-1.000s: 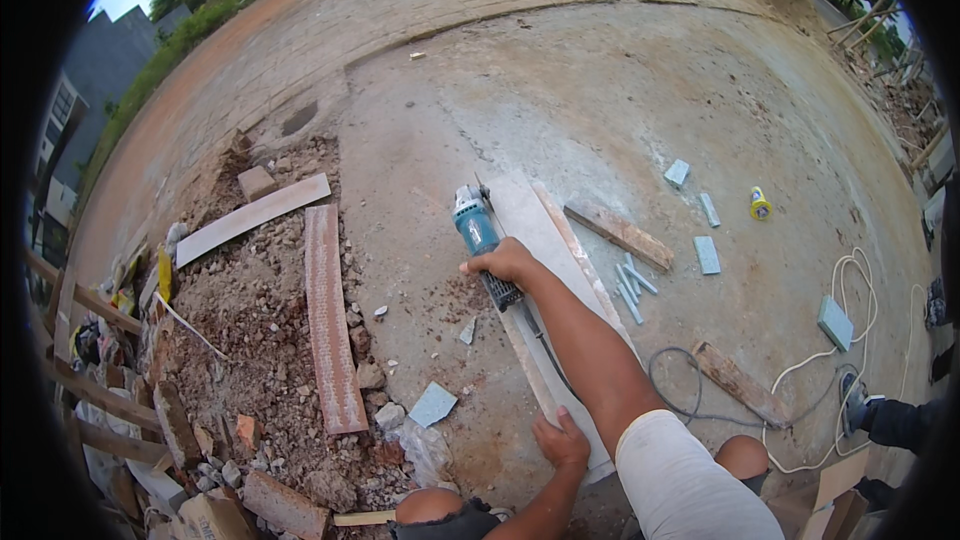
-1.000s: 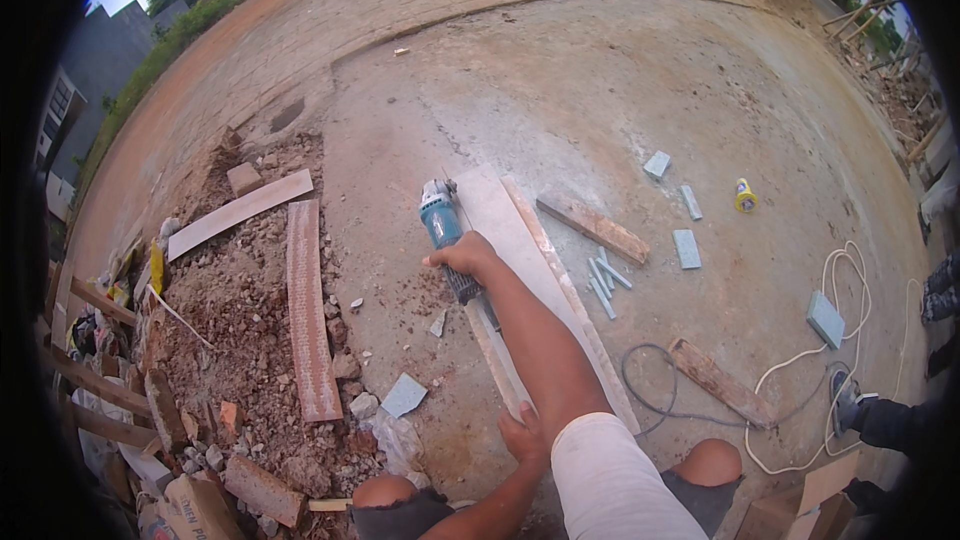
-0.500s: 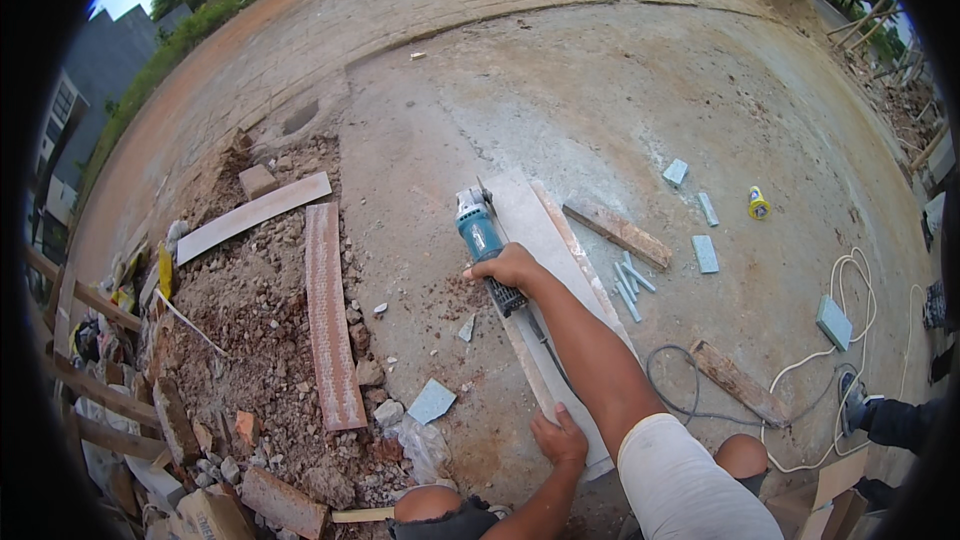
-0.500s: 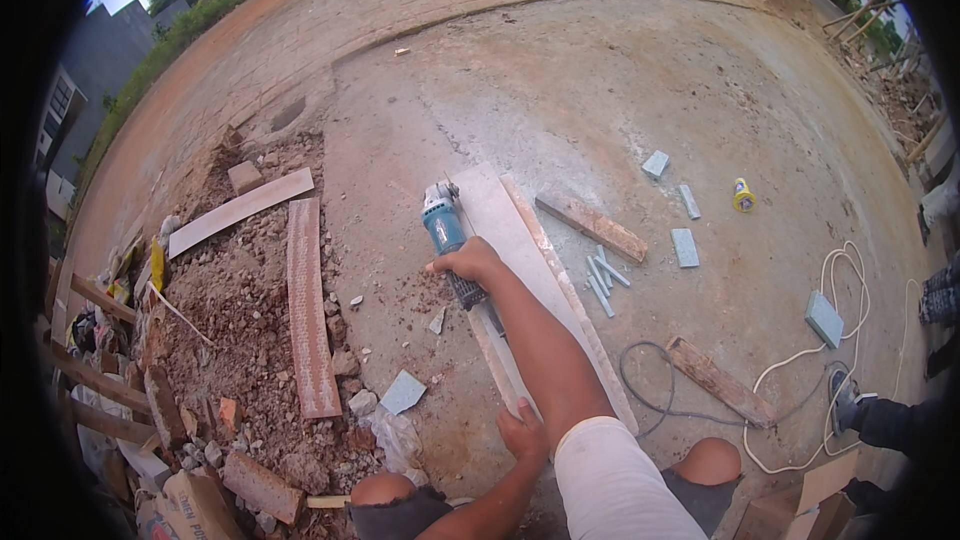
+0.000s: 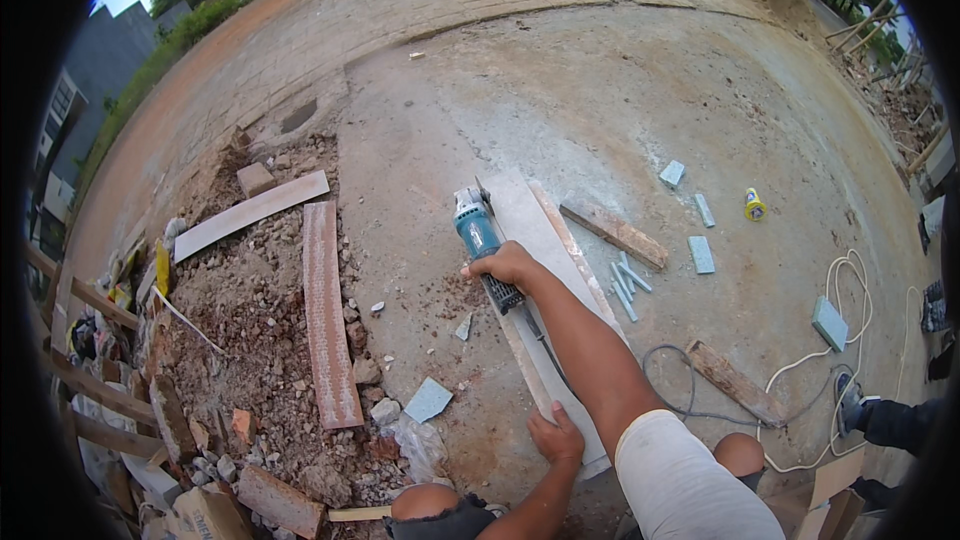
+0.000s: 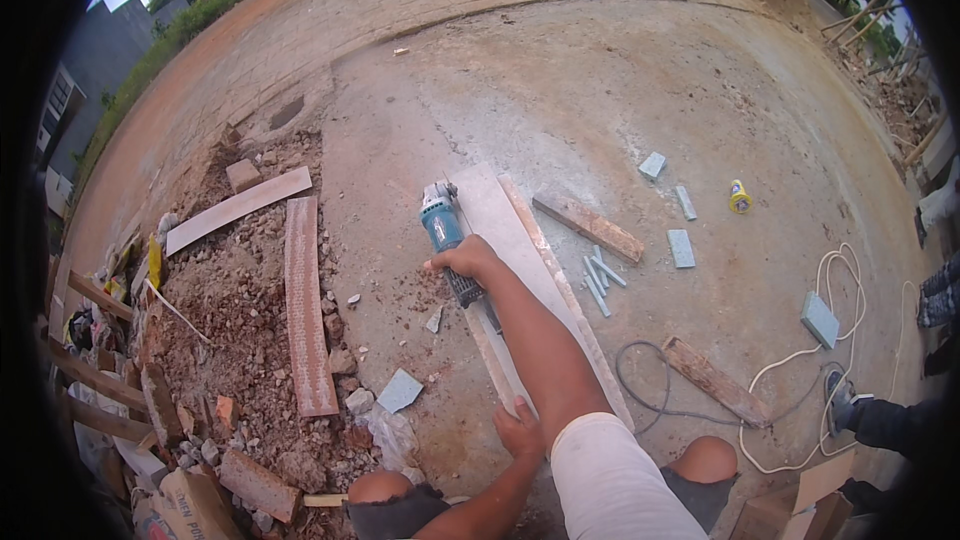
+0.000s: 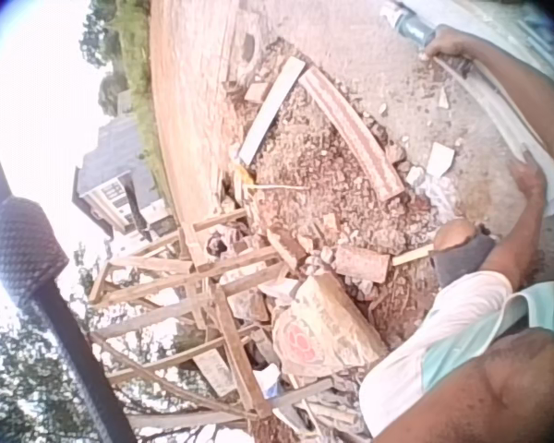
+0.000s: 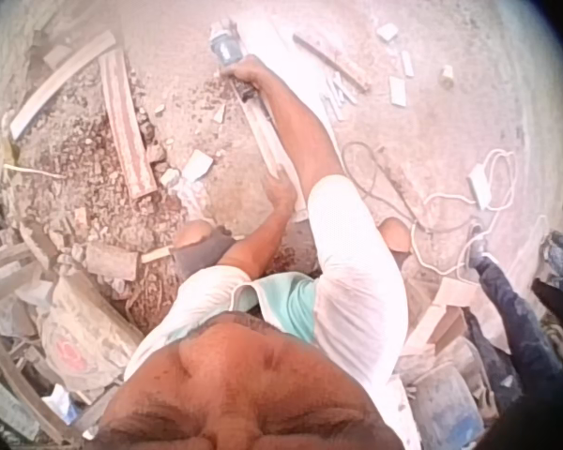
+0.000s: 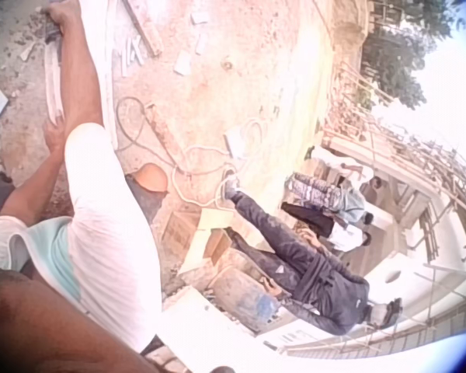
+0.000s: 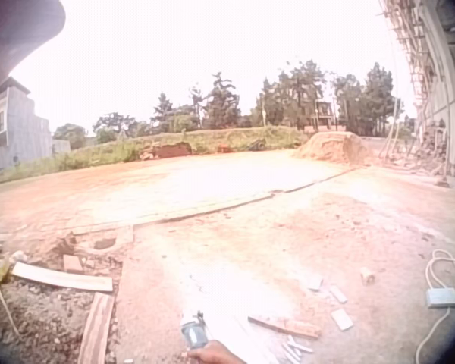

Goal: The person uses a power grinder to trim a tile piece and then handles thin strips of tile on a concrete workspace.

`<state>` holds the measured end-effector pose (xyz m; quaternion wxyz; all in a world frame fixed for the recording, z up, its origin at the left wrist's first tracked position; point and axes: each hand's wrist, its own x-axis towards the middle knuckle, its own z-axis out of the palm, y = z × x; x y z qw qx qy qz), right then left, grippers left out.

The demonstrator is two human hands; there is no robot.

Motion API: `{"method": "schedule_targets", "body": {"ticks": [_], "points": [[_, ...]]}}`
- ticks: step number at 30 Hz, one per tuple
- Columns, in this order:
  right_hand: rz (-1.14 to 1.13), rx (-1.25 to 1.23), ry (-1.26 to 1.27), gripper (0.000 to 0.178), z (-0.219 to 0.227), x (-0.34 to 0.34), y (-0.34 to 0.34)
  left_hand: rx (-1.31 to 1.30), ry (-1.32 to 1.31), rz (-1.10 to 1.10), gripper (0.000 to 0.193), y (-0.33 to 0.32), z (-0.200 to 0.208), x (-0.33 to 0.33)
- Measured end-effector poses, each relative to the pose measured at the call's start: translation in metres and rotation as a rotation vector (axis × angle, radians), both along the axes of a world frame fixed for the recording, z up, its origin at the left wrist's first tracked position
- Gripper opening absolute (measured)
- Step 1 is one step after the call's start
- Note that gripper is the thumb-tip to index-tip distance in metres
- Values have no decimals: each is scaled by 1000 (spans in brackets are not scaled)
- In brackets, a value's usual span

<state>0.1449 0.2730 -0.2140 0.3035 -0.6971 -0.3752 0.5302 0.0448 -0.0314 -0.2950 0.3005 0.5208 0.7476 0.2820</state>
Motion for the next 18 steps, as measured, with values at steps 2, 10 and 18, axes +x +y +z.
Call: {"method": "schedule_targets", "body": {"ticks": [2,10,18], "points": [[-2,-4,13,59,1,0,0,-25,-8,-4,53,0,0,0],[-5,-18,7,62,6,1,-1,-35,-23,-3,52,1,5,0],[8,-14,-6,69,17,-2,-17,-70,-15,0,54,0,2,0]]}}
